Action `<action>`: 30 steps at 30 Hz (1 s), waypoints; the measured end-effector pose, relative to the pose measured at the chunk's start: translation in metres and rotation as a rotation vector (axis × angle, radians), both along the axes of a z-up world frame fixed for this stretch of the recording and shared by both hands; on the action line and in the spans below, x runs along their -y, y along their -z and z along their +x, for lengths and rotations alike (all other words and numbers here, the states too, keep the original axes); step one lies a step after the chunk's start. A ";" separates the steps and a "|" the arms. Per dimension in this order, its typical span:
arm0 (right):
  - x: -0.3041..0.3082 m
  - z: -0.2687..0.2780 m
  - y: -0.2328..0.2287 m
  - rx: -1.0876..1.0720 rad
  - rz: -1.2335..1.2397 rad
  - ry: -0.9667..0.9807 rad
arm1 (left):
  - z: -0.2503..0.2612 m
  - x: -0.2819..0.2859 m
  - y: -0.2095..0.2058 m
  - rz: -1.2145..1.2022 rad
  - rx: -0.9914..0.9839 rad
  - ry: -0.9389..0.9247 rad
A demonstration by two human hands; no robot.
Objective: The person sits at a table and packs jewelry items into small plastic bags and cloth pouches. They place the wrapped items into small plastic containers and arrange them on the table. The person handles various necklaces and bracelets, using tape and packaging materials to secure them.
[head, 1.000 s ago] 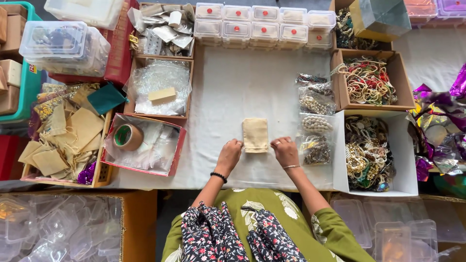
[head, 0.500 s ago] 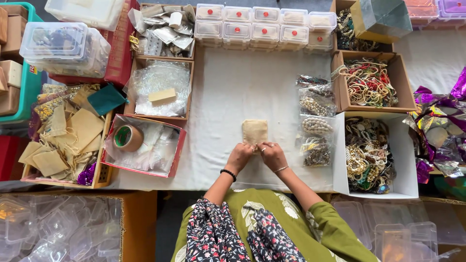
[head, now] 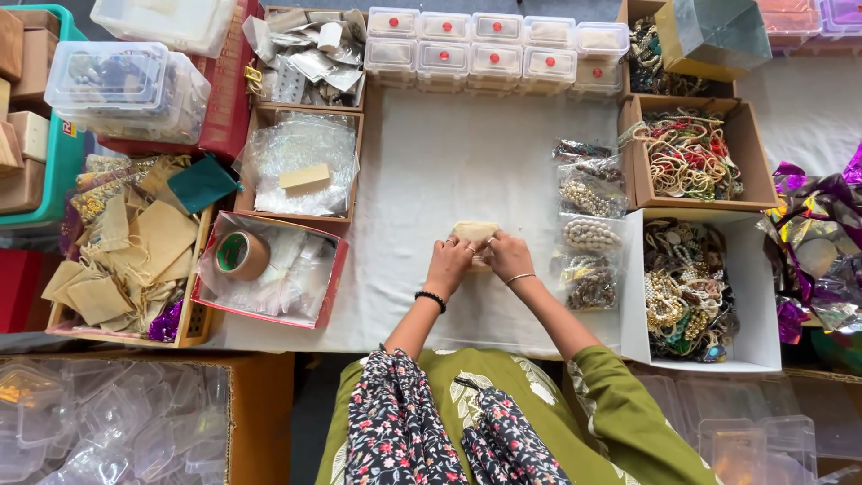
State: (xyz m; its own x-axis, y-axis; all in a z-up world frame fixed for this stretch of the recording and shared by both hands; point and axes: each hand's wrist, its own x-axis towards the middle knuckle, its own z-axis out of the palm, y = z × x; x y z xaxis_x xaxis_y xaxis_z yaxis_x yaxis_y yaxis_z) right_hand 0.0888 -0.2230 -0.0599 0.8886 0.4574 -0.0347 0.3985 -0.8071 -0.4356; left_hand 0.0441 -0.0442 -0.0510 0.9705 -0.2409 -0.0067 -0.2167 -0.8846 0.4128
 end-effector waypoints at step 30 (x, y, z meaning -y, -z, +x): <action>0.012 -0.041 0.004 -0.072 0.056 0.120 | -0.037 -0.008 0.005 -0.162 0.086 -0.215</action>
